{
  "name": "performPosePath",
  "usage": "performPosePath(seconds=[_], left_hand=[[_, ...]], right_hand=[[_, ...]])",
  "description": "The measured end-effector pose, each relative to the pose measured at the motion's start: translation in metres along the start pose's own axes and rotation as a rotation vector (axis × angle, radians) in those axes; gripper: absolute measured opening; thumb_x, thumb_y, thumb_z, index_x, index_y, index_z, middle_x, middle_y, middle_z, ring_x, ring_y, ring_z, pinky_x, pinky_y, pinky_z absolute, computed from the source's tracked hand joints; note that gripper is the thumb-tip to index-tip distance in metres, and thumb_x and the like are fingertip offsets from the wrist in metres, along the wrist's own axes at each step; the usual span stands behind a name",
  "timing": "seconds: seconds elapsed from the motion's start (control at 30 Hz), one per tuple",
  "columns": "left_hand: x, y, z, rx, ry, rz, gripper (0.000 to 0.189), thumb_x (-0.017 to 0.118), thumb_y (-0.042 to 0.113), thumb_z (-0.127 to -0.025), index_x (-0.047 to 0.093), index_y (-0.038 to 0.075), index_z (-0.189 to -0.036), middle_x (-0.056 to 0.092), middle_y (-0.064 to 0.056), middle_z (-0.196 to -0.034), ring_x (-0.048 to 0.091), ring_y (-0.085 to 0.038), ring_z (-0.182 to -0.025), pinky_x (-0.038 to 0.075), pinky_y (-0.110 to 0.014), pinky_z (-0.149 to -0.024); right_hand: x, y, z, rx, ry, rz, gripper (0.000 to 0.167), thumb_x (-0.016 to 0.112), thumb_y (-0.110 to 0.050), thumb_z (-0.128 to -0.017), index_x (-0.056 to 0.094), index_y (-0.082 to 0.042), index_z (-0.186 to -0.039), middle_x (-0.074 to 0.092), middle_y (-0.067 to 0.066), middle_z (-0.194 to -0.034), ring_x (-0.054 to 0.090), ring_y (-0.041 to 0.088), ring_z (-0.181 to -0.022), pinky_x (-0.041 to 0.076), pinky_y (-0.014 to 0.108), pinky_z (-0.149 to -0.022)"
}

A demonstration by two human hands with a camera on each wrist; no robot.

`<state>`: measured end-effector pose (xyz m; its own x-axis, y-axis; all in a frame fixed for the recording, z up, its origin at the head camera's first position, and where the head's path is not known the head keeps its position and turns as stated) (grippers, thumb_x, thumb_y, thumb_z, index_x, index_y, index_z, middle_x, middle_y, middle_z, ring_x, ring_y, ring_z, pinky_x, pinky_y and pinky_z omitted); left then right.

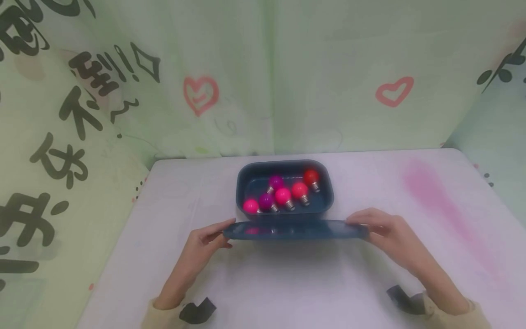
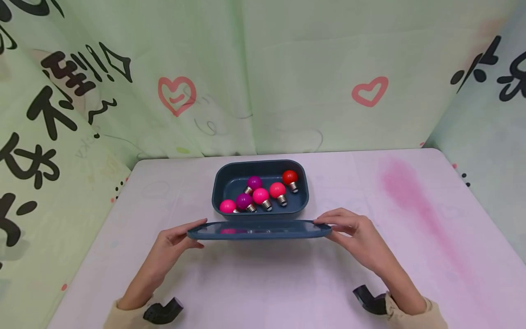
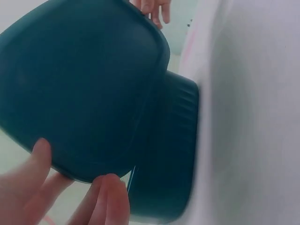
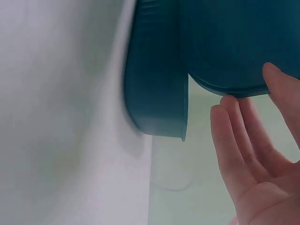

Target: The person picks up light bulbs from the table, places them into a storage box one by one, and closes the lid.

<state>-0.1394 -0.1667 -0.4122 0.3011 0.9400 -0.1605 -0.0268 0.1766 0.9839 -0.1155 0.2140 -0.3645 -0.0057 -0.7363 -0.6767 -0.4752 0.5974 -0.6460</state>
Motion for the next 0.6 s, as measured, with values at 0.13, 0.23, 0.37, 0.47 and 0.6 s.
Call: performPosePath(seconds=[0.13,0.23,0.37,0.47,0.6], left_hand=[[-0.001,0.004,-0.001,0.022,0.041,-0.028,0.037,0.064,0.016,-0.096,0.064,0.002,-0.131,0.071,-0.018,-0.115,0.068,-0.028,-0.099,0.058,-0.031,-0.083],[-0.002,0.006,-0.001,0.035,0.075,-0.051,0.033,0.066,0.014,-0.095,0.068,0.003,-0.126,0.073,-0.017,-0.109,0.068,-0.018,-0.096,0.058,-0.029,-0.081],[-0.003,0.009,-0.001,0.072,0.117,-0.081,0.025,0.069,0.010,-0.092,0.072,-0.001,-0.115,0.072,-0.017,-0.103,0.064,-0.010,-0.090,0.058,-0.028,-0.078],[-0.004,0.011,-0.001,0.099,0.141,-0.108,0.021,0.071,0.008,-0.090,0.074,-0.002,-0.109,0.071,-0.015,-0.097,0.062,-0.009,-0.086,0.057,-0.026,-0.075],[-0.005,0.012,-0.001,0.111,0.159,-0.123,0.022,0.073,0.009,-0.088,0.075,0.001,-0.109,0.071,-0.013,-0.098,0.062,-0.009,-0.089,0.055,-0.023,-0.078]], right_hand=[[-0.001,-0.001,-0.001,0.035,0.007,-0.003,0.042,0.077,0.010,-0.076,0.075,-0.016,-0.108,0.073,-0.006,-0.104,0.059,-0.010,-0.099,0.048,0.006,-0.082],[-0.002,-0.002,-0.002,0.063,0.017,-0.008,0.040,0.078,0.008,-0.076,0.075,-0.017,-0.107,0.073,-0.008,-0.102,0.060,-0.009,-0.097,0.049,0.007,-0.081],[-0.004,0.000,-0.002,0.101,0.047,-0.032,0.029,0.078,0.003,-0.080,0.076,-0.017,-0.100,0.072,-0.011,-0.097,0.063,-0.007,-0.091,0.051,0.009,-0.078],[-0.006,0.001,-0.002,0.111,0.071,-0.052,0.024,0.077,0.002,-0.081,0.076,-0.016,-0.096,0.072,-0.013,-0.094,0.063,-0.006,-0.089,0.052,0.010,-0.077],[-0.006,0.001,-0.003,0.100,0.086,-0.083,0.026,0.077,0.005,-0.080,0.077,-0.013,-0.098,0.071,-0.016,-0.096,0.064,-0.007,-0.092,0.053,0.011,-0.078]])
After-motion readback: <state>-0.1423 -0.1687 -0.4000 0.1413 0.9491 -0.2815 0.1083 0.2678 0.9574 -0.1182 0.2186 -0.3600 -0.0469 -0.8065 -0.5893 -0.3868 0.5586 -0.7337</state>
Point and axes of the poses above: each hand's wrist, its own z-axis away from the middle knuckle, its own x-axis out of the palm, y = z × x, the point moved 7 cm from there along -z, towards the middle knuckle
